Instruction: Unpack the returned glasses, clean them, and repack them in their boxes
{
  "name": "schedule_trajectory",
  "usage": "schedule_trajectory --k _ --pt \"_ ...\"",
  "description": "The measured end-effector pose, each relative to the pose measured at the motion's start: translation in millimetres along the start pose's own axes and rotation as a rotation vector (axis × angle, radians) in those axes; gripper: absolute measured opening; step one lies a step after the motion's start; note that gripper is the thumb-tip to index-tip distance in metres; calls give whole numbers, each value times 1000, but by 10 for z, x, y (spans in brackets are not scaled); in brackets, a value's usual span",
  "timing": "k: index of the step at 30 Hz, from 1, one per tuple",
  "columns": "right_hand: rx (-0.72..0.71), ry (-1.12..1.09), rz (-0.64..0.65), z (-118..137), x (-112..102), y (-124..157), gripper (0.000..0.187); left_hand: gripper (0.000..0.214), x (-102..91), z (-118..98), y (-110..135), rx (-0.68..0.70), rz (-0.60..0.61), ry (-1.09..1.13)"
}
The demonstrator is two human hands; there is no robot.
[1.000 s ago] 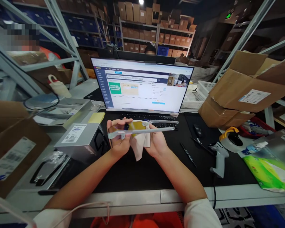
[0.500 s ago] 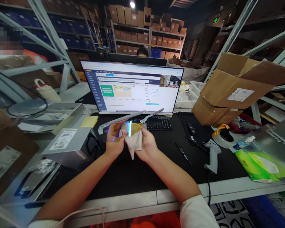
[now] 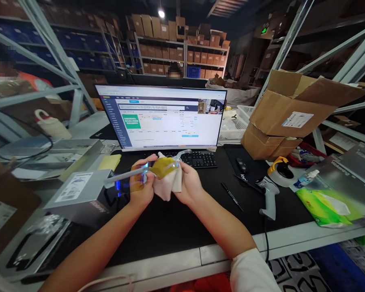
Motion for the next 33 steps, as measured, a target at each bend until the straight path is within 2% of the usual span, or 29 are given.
schedule_trajectory --k 3,8,12,17,19,23,28,30,33 --pt "-57 -21 3 63 -7 28 35 32 -34 -20 -14 25 -26 -27" --pt "12 12 -2 -80 -18 9 28 32 -27 -24 -15 43 -32 -46" --pt "-77 5 -49 42 -43 17 33 34 -9 0 1 61 -32 -34" --pt "-43 31 -119 -136 -153 0 29 36 -51 114 25 -3 -63 -20" --pt "-67 45 -129 -74 -178 -17 29 34 -63 129 19 -20 -62 -22" --pt "-214 4 -118 182 -143 21 33 32 -55 48 1 55 -55 -52" --pt "-84 14 -244 -68 -218 58 33 35 -10 74 4 65 -24 -7" --pt "-137 2 -250 8 -220 56 35 34 -17 128 7 29 -26 15" --pt "-236 -24 -169 172 -152 48 34 34 -9 188 18 -18 -15 37"
Point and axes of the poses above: each hand's wrist, its own y-axis away from the middle knuckle, its own x-axis out of the palm, z = x × y, the point moved 10 cm from there along -y, towards the middle knuckle, and after that the axes turned 10 degrees about -y, right-handed, at the moved point
